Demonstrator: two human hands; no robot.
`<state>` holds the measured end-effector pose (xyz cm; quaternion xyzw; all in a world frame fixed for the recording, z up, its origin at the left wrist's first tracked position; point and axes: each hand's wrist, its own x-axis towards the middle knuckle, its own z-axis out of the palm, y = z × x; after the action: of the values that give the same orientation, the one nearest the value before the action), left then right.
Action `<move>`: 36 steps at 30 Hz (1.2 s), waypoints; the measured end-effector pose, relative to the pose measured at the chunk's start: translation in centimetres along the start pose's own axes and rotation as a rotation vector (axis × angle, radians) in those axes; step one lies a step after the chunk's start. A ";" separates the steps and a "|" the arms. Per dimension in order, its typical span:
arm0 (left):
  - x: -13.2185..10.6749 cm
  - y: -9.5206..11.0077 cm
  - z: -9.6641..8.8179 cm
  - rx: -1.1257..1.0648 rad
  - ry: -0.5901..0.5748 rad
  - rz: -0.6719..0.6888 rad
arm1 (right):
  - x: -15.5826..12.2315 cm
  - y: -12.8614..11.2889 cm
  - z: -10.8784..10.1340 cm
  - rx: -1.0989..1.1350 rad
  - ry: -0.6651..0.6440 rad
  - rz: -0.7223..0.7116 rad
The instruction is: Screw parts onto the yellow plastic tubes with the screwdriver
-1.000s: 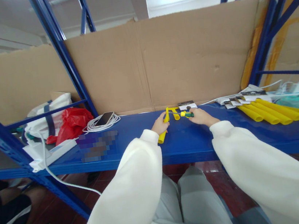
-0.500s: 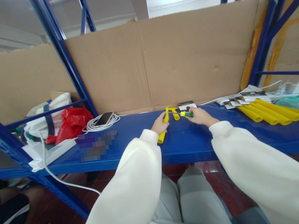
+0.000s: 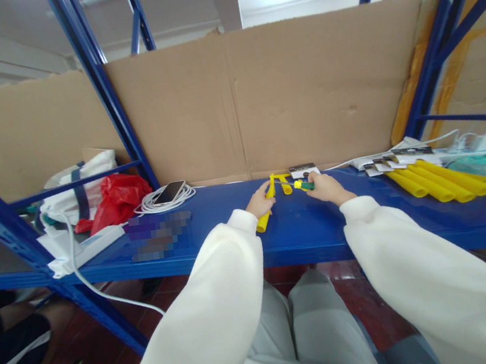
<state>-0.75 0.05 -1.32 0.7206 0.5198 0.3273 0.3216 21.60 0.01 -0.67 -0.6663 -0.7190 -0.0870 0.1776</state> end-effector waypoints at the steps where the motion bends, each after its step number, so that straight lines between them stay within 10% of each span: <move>1: 0.0 0.0 0.0 0.001 0.000 -0.001 | 0.0 0.0 0.0 0.001 0.001 0.003; 36: 0.2 -0.1 0.0 -0.009 0.000 -0.011 | 0.7 0.6 1.0 0.049 -0.002 -0.063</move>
<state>-0.76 0.23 -1.40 0.7163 0.5222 0.3278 0.3267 22.03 1.05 -1.37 -0.6388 -0.7418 -0.0741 0.1903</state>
